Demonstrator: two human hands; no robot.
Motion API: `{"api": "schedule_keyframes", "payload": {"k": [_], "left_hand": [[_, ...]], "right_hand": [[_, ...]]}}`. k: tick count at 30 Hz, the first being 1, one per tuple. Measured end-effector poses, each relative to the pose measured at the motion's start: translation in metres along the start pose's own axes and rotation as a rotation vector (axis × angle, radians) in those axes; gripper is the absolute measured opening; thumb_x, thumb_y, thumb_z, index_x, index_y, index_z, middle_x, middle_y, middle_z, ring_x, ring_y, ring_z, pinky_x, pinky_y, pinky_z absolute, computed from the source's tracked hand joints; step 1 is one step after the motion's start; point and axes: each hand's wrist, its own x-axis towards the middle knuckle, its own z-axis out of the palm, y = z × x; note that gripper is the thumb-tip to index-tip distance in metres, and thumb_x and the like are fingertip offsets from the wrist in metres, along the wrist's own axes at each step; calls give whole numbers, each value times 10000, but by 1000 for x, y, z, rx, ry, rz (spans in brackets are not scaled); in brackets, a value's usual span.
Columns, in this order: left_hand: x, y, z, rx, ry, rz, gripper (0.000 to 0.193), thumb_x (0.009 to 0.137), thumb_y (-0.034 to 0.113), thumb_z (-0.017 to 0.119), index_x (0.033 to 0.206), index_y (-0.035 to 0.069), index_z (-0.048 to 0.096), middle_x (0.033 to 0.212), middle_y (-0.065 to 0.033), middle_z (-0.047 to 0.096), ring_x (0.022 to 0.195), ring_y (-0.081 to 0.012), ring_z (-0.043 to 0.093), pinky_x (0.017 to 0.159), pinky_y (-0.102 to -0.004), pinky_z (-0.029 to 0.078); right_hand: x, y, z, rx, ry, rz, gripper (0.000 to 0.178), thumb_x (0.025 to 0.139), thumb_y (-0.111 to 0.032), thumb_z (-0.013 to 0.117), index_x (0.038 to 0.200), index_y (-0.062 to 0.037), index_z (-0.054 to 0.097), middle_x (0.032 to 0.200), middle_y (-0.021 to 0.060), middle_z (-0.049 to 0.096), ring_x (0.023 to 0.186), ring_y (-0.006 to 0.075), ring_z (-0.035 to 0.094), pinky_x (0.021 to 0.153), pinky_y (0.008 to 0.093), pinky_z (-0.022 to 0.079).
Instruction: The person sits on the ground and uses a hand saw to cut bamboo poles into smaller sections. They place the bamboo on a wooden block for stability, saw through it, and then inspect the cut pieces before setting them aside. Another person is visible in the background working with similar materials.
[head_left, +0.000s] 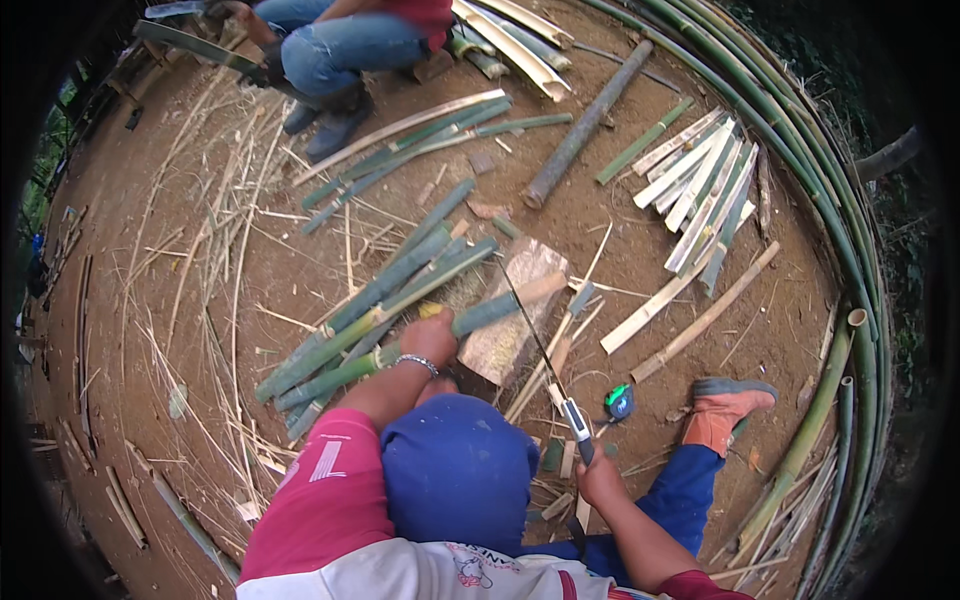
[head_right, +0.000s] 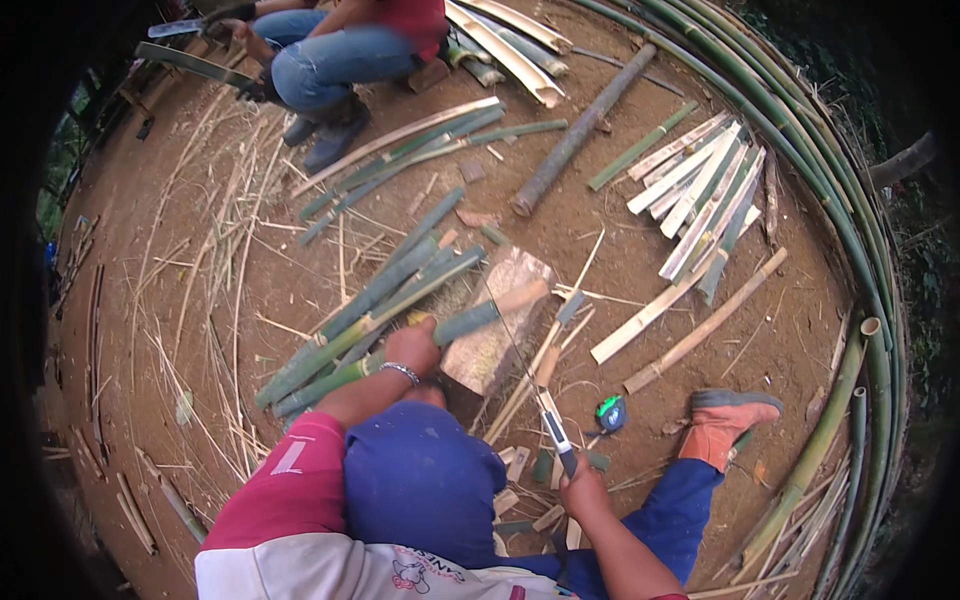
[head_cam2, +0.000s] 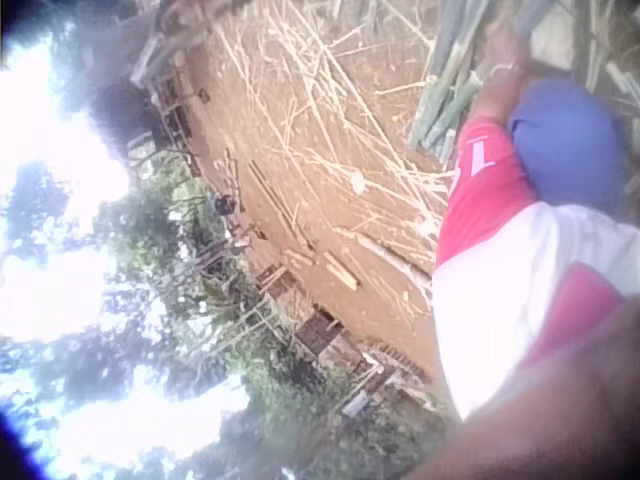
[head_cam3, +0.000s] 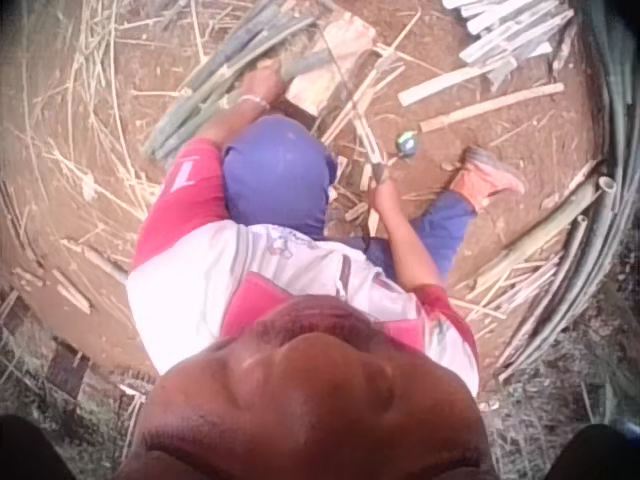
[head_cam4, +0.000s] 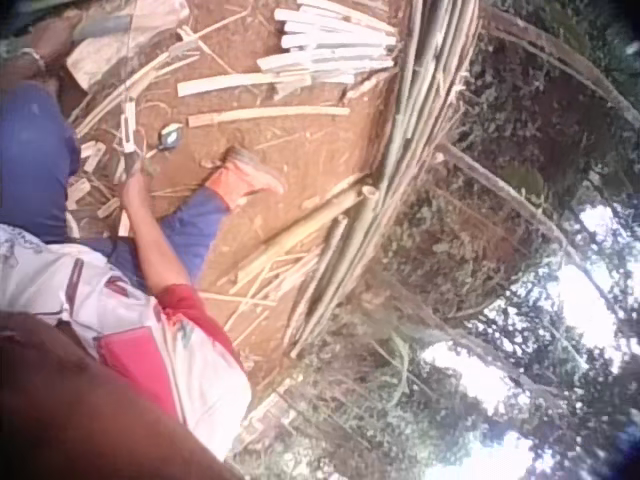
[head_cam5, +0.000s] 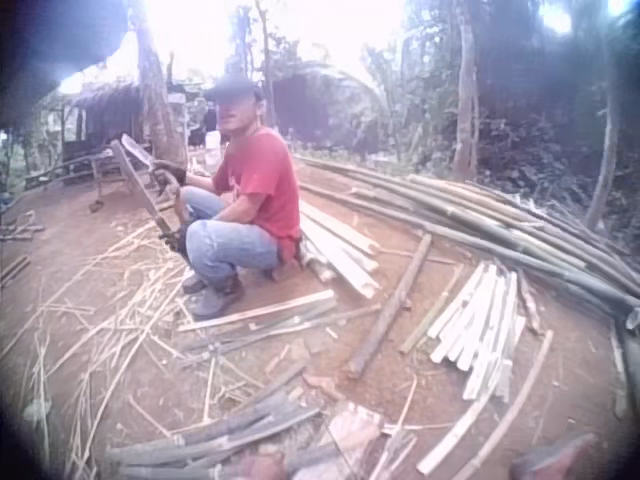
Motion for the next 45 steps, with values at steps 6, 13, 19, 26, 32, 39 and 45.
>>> {"api": "schedule_keyframes", "payload": {"k": [6, 13, 19, 26, 32, 39, 45], "left_hand": [[-10, 0, -10, 12, 31, -23, 165, 814, 115, 562, 971, 98, 612, 858, -223, 710, 830, -411, 701, 742, -515, 549], [-4, -7, -4, -10, 12, -8, 183, 833, 122, 536, 1002, 98, 602, 886, -214, 713, 847, -409, 699, 750, -523, 543], [-6, -4, -6, -19, 31, 6, 169, 851, 114, 516, 998, 94, 597, 911, -204, 714, 859, -406, 697, 760, -524, 540], [-5, 0, -9, -24, -8, -40, 168, 851, 117, 521, 993, 110, 610, 921, -206, 715, 860, -407, 698, 758, -522, 543], [-10, 0, -11, -49, -24, -19, 176, 858, 124, 517, 1000, 113, 620, 920, -200, 716, 863, -406, 699, 769, -514, 548], [-4, -1, -7, -31, -14, -26, 189, 864, 128, 521, 1018, 118, 628, 921, -202, 718, 858, -398, 705, 761, -518, 550], [-7, -1, -10, -51, -1, -13, 168, 865, 138, 527, 1000, 100, 621, 917, -205, 717, 852, -403, 704, 753, -526, 551]], "right_hand": [[44, -59, -18, -4, 54, -153, 467, 895, -131, 600, 1321, -34, 433, 997, 325, 651, 957, 496, 632, 835, 554, 504], [27, -39, 1, 14, 76, -160, 445, 893, -138, 604, 1301, -53, 448, 962, 295, 667, 911, 475, 654, 799, 562, 510], [21, -28, 1, 6, 79, -138, 485, 892, -125, 602, 1335, -56, 416, 957, 313, 666, 909, 498, 648, 811, 577, 505], [65, -92, -14, 4, 132, -214, 412, 900, -138, 596, 1266, -28, 442, 944, 320, 659, 915, 490, 651, 794, 574, 513], [0, 3, 22, -8, 93, -82, 404, 912, -149, 590, 1277, -66, 439, 940, 316, 668, 899, 496, 655, 803, 581, 510], [79, -127, -27, 12, 147, -254, 395, 905, -131, 591, 1251, -17, 435, 979, 303, 667, 941, 482, 649, 822, 551, 515], [18, -16, 23, 6, 78, -66, 418, 901, -135, 587, 1277, -46, 428, 928, 310, 665, 896, 491, 653, 798, 578, 508]]}}
